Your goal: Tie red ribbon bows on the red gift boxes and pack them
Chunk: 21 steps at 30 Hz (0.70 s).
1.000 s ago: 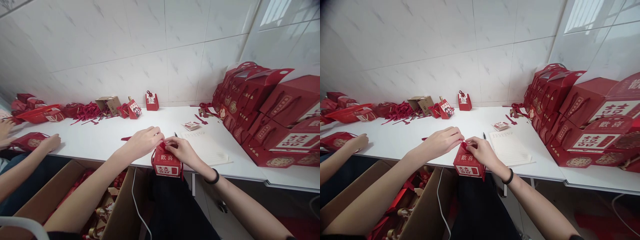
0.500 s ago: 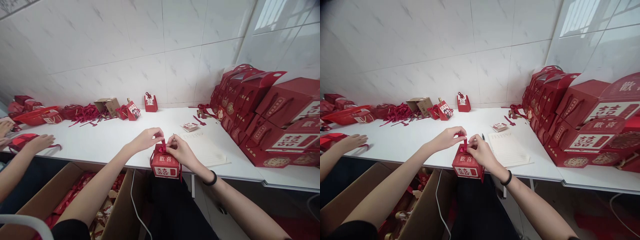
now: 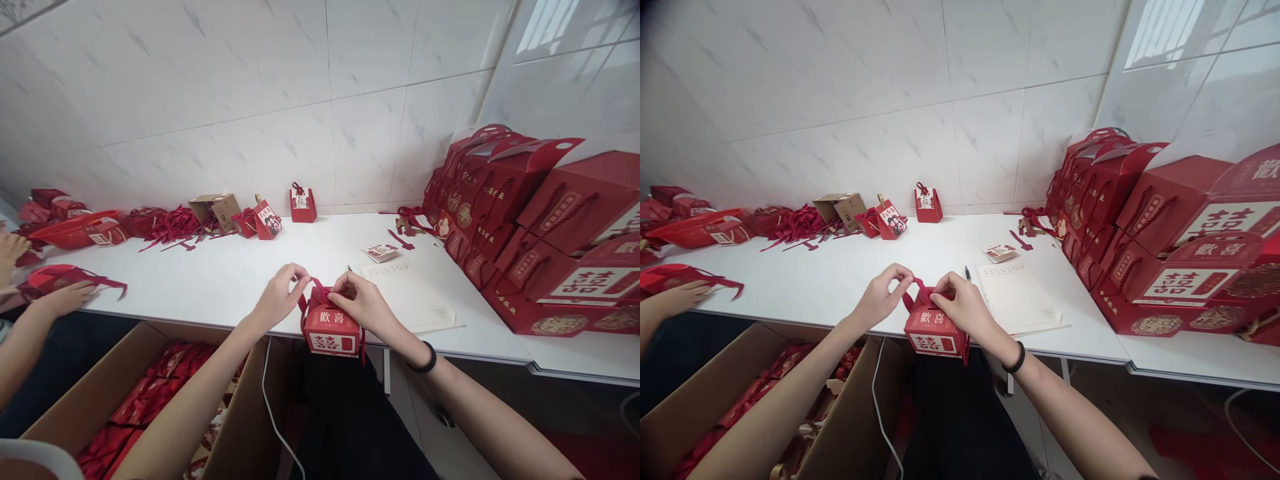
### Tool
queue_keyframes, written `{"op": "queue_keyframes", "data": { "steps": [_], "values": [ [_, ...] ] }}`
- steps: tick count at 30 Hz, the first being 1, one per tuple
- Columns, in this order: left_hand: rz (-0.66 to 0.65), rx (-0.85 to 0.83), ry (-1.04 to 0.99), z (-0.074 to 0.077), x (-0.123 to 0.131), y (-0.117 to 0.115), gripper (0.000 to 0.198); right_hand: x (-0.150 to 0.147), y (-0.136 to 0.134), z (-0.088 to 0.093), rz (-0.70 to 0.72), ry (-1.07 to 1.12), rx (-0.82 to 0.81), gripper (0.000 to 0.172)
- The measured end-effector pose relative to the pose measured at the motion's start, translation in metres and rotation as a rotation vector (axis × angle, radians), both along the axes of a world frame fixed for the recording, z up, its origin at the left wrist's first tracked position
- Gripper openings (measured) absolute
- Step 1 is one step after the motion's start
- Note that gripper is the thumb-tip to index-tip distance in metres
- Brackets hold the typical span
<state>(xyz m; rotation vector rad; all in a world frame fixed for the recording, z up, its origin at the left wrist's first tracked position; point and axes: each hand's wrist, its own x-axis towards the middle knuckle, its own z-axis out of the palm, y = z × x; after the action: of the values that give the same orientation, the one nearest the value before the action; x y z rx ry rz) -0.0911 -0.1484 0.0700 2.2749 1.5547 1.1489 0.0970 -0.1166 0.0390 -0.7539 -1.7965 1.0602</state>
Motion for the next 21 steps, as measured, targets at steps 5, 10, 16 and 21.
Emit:
{"op": "queue_keyframes", "data": {
  "steps": [5, 10, 16, 21],
  "values": [
    [-0.099, 0.008, 0.156, 0.028, 0.002, -0.015, 0.012, -0.001, 0.0, 0.001, -0.009, -0.015, -0.007, 0.006],
    [-0.126, 0.005, 0.389, 0.045, 0.008, -0.024, 0.012, -0.002, -0.001, 0.005, -0.009, -0.017, -0.06, 0.005],
    [-0.109, -0.019, 0.475, 0.056, 0.011, -0.026, 0.015, -0.002, -0.003, 0.007, -0.013, -0.055, -0.051, 0.009],
    [-0.102, -0.12, 0.432, 0.062, 0.01, -0.031, 0.014, -0.001, -0.003, 0.007, 0.003, -0.041, -0.047, 0.008]
  ]
}}
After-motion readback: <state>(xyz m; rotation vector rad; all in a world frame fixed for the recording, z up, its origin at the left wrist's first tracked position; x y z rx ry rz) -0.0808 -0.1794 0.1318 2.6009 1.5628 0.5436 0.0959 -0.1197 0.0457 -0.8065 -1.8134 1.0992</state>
